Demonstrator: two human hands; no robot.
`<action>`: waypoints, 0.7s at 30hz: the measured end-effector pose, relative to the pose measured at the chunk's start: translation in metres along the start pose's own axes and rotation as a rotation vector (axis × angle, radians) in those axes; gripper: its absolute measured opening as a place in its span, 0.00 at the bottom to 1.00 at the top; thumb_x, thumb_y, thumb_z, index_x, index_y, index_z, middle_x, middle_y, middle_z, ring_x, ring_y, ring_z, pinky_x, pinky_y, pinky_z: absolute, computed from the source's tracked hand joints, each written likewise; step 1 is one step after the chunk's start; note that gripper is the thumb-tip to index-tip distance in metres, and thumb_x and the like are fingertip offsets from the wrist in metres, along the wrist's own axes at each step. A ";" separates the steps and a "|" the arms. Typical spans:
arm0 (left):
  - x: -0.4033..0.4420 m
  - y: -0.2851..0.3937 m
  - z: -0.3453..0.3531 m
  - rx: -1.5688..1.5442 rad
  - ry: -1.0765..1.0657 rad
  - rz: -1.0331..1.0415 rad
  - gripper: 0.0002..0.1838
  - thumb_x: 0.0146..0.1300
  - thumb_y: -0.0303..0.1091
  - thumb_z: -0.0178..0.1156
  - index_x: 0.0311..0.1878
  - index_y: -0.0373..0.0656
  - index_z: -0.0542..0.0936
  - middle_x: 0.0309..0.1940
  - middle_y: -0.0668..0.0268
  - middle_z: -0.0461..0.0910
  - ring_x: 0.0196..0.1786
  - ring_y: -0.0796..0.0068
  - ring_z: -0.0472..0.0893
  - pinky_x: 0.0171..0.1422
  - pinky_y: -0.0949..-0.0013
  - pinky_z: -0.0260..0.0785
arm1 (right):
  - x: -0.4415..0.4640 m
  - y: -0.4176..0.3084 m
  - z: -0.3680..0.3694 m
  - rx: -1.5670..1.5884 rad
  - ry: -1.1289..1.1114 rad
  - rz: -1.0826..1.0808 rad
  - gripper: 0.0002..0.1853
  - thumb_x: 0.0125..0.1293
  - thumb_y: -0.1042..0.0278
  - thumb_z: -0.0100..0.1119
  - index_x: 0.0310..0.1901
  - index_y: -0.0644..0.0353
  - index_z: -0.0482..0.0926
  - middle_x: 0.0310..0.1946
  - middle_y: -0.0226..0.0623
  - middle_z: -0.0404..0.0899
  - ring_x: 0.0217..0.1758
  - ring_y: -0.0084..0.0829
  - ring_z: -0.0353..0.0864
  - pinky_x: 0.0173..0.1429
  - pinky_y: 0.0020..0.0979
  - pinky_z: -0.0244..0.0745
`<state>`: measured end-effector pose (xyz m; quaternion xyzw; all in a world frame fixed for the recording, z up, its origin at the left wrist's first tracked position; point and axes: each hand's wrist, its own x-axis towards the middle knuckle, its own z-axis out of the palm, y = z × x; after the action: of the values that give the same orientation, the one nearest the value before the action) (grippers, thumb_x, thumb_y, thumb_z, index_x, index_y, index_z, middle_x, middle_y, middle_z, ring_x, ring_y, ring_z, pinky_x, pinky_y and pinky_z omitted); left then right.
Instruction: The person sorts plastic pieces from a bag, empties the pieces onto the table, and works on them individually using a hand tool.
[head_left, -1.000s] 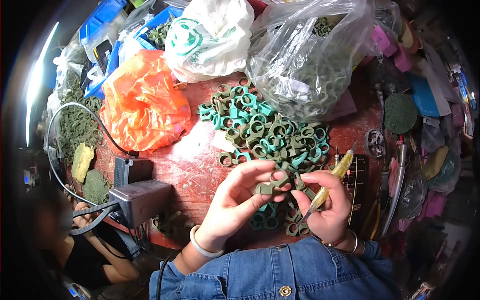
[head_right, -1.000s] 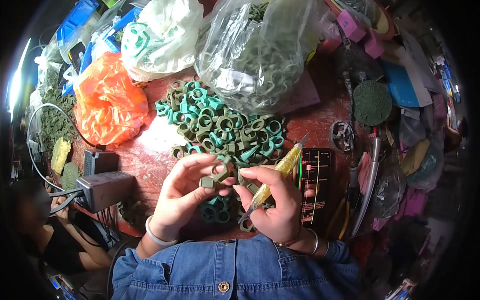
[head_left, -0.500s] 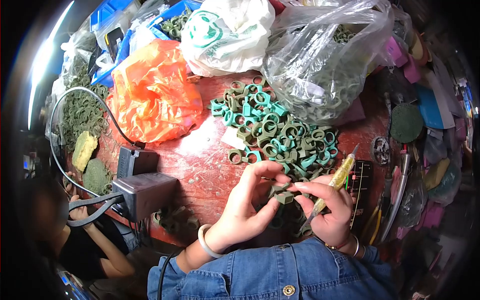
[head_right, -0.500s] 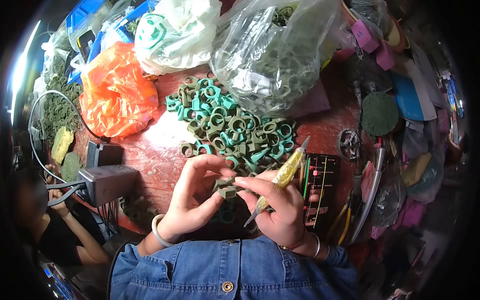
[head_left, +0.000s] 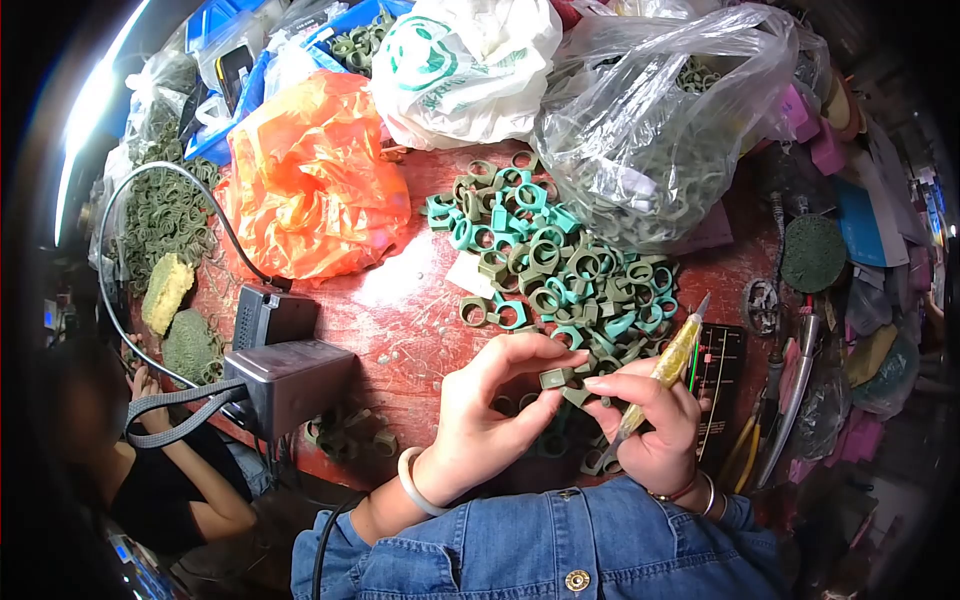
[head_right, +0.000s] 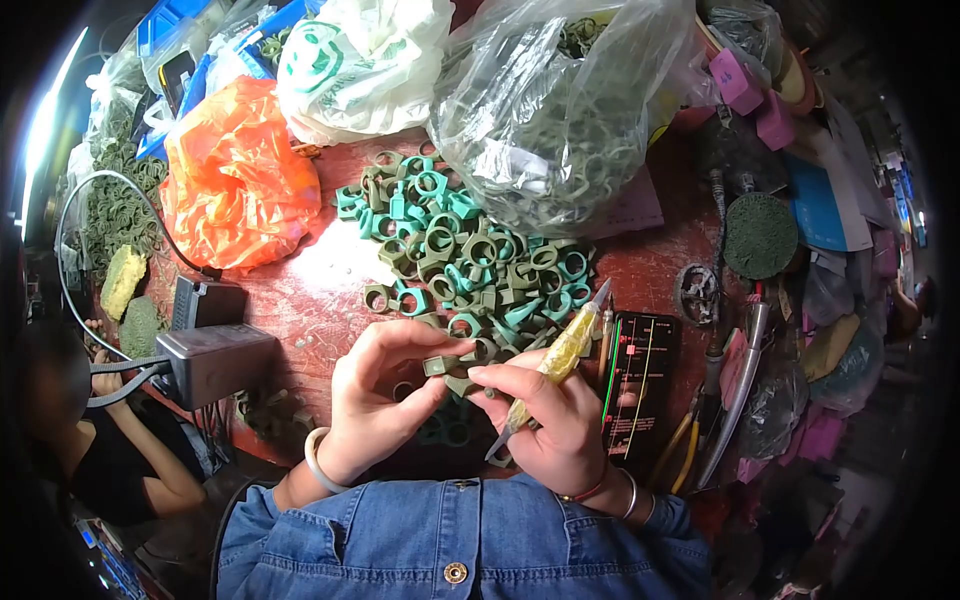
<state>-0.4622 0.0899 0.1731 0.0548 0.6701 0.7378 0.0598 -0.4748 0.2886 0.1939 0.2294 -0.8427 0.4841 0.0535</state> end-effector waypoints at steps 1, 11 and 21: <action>0.000 0.000 0.002 -0.015 0.032 0.008 0.21 0.64 0.13 0.62 0.60 0.33 0.73 0.55 0.54 0.84 0.63 0.63 0.85 0.65 0.65 0.79 | 0.000 0.000 0.000 0.000 0.000 0.001 0.20 0.54 0.81 0.77 0.49 0.59 0.85 0.39 0.39 0.83 0.40 0.37 0.84 0.44 0.34 0.80; -0.001 -0.004 0.003 0.085 0.103 0.114 0.23 0.63 0.14 0.64 0.62 0.32 0.76 0.54 0.56 0.86 0.59 0.62 0.88 0.60 0.67 0.82 | 0.000 0.000 0.002 -0.013 -0.003 0.024 0.17 0.56 0.79 0.77 0.48 0.59 0.84 0.37 0.38 0.84 0.40 0.38 0.84 0.44 0.35 0.79; -0.003 0.003 0.003 0.257 0.100 0.092 0.28 0.64 0.11 0.59 0.68 0.29 0.71 0.59 0.53 0.85 0.63 0.62 0.85 0.58 0.72 0.79 | -0.001 -0.001 -0.010 0.431 -0.119 0.005 0.14 0.64 0.70 0.75 0.50 0.59 0.86 0.37 0.39 0.85 0.36 0.34 0.83 0.43 0.33 0.79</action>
<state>-0.4587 0.0917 0.1766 0.0558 0.7581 0.6496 -0.0153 -0.4746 0.2972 0.1994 0.2617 -0.7219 0.6388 -0.0479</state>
